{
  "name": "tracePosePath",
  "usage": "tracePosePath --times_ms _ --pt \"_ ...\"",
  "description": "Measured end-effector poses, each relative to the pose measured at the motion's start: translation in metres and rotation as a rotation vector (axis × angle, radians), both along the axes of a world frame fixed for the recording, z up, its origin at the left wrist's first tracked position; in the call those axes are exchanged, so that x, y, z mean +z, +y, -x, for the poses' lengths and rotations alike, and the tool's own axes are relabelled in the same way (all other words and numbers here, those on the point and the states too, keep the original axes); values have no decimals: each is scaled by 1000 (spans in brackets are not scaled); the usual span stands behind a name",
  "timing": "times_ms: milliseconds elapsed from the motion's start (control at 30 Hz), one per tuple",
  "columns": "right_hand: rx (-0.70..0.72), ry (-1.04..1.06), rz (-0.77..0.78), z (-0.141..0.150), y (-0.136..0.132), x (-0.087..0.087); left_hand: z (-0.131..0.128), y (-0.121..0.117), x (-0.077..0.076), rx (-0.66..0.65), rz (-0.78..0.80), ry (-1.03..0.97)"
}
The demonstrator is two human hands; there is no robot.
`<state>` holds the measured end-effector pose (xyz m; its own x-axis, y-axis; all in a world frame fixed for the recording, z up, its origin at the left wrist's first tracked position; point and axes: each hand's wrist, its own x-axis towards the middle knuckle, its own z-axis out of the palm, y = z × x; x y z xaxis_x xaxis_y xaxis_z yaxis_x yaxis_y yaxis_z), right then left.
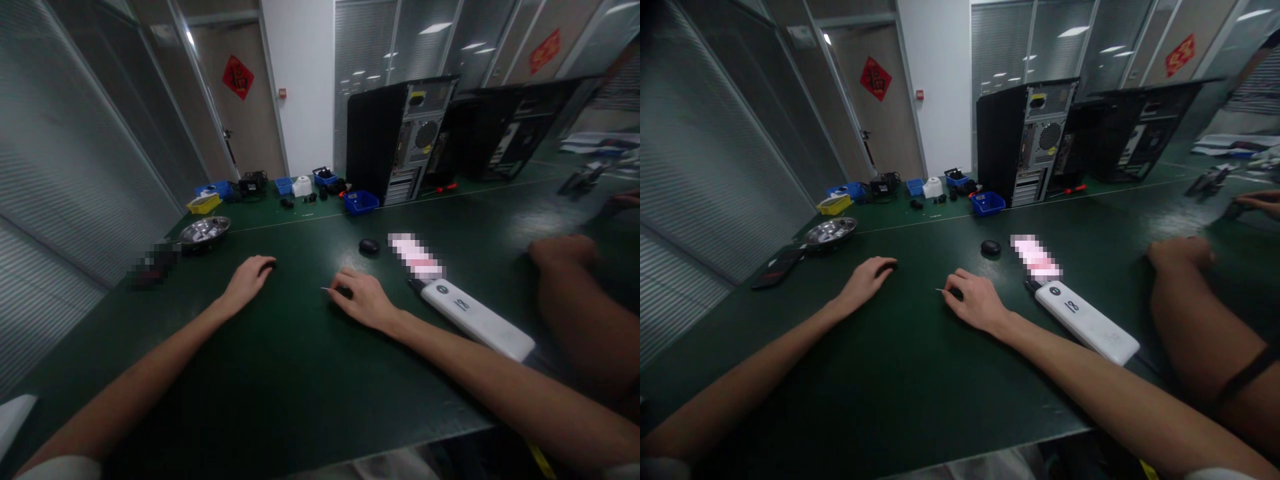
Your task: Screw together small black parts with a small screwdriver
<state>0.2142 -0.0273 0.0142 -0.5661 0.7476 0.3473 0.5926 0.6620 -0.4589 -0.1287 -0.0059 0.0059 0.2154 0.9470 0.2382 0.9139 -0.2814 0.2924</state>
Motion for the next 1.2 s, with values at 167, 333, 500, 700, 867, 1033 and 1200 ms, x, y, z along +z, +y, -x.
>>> tracePosePath --times_ms 167,333,500,700,867,1033,1200 --pt "16 -3 12 0 -1 1 111 17 10 357 -59 74" --pt "33 -14 36 0 -1 1 165 16 0 564 -104 122" --pt "38 -4 25 0 -2 1 177 29 -17 601 -179 143" --pt "25 -16 22 0 -1 1 188 34 -24 657 -270 142" --pt "31 -15 25 1 -1 2 194 36 -29 632 -301 142" --pt "35 -3 14 1 -1 0 200 39 -32 627 -311 135" --pt "31 -13 16 1 -1 -1 203 41 -34 623 -303 123"
